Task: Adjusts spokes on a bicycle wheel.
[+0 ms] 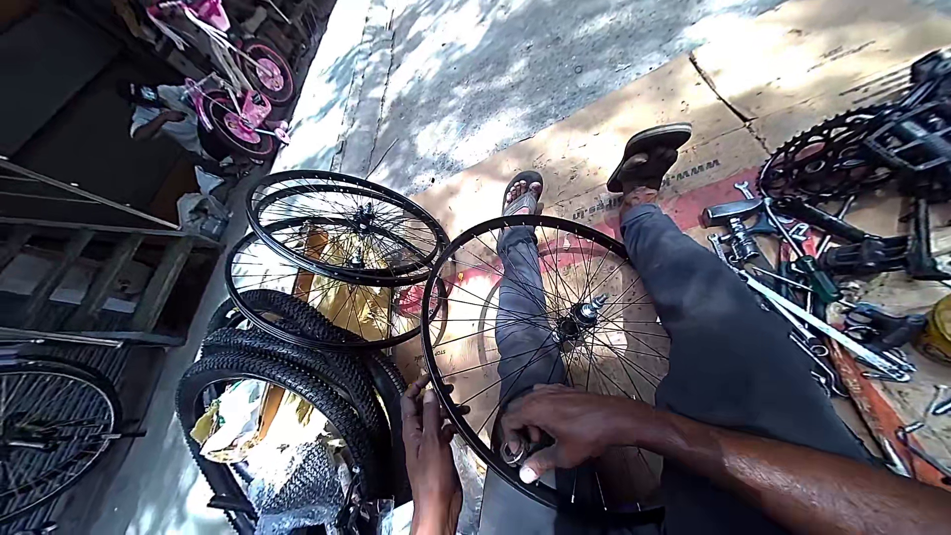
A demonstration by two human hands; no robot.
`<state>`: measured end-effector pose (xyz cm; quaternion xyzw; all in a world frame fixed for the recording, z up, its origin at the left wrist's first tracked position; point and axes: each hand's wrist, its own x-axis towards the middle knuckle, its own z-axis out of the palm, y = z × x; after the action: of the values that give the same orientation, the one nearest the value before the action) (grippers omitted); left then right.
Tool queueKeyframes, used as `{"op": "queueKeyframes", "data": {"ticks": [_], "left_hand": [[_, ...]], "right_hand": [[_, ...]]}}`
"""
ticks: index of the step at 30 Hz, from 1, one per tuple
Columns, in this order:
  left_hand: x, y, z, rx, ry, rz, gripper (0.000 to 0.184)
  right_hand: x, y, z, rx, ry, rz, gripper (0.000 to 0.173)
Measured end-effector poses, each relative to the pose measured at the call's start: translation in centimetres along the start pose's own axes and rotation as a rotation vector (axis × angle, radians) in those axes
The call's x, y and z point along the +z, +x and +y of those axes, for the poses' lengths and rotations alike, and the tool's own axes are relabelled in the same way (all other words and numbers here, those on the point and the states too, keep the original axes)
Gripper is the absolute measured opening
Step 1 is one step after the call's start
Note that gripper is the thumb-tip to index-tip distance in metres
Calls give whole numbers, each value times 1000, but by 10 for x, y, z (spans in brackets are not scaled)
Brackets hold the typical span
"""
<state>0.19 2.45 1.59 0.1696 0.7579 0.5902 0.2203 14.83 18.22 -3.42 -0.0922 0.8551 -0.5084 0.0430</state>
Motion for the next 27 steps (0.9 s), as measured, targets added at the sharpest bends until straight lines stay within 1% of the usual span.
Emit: {"op": "queueKeyframes", "data": {"ticks": [3,4,6,7,8,9,10,11,13,15,18,20,22,23,25,26,27], "left_hand": [[10,41,7,44,94,-53,40],[16,49,8,67,130,-33,39],[28,46,11,140,210,57,36],[34,38,13,191,229,97,35],[40,25,14,232,242,122,36],[44,10,13,265,248,140,38],[46,-6,10,281,241,156,40],[47,-19,7,287,203,173,39],[43,-36,0,283,140,185,33],[31,-44,-9,270,97,133,26],[10,-42,-19,161,23,54,27],[4,-38,-19,75,-21,41,23],[2,-35,-18,56,-55,23,21],[2,-34,-17,61,-69,9,19],[5,-34,-13,83,-69,-10,17],[7,-35,-11,90,-72,-12,18],[9,-37,-8,89,-80,-7,18]], "right_hand": [[-2,3,-1,23,26,88,31],[-5,2,0,33,60,141,30],[-15,-5,-1,65,71,342,28],[-19,-9,-1,90,-21,450,27],[-22,-14,0,120,-165,513,26],[-20,-18,1,134,-298,520,25],[-15,-20,2,124,-367,477,27],[-11,-21,1,90,-353,396,27],[-6,-17,-5,-21,-181,221,19],[0,-14,-8,-98,-65,136,16],[6,-15,-8,-106,-113,51,20],[9,-18,-5,-112,-132,42,25],[11,-17,-3,-87,-87,101,21],[13,-16,-4,-48,-31,138,20],[13,-11,-7,87,44,167,33],[15,-7,-9,142,21,184,36],[20,-3,-11,167,-47,220,29]]}}
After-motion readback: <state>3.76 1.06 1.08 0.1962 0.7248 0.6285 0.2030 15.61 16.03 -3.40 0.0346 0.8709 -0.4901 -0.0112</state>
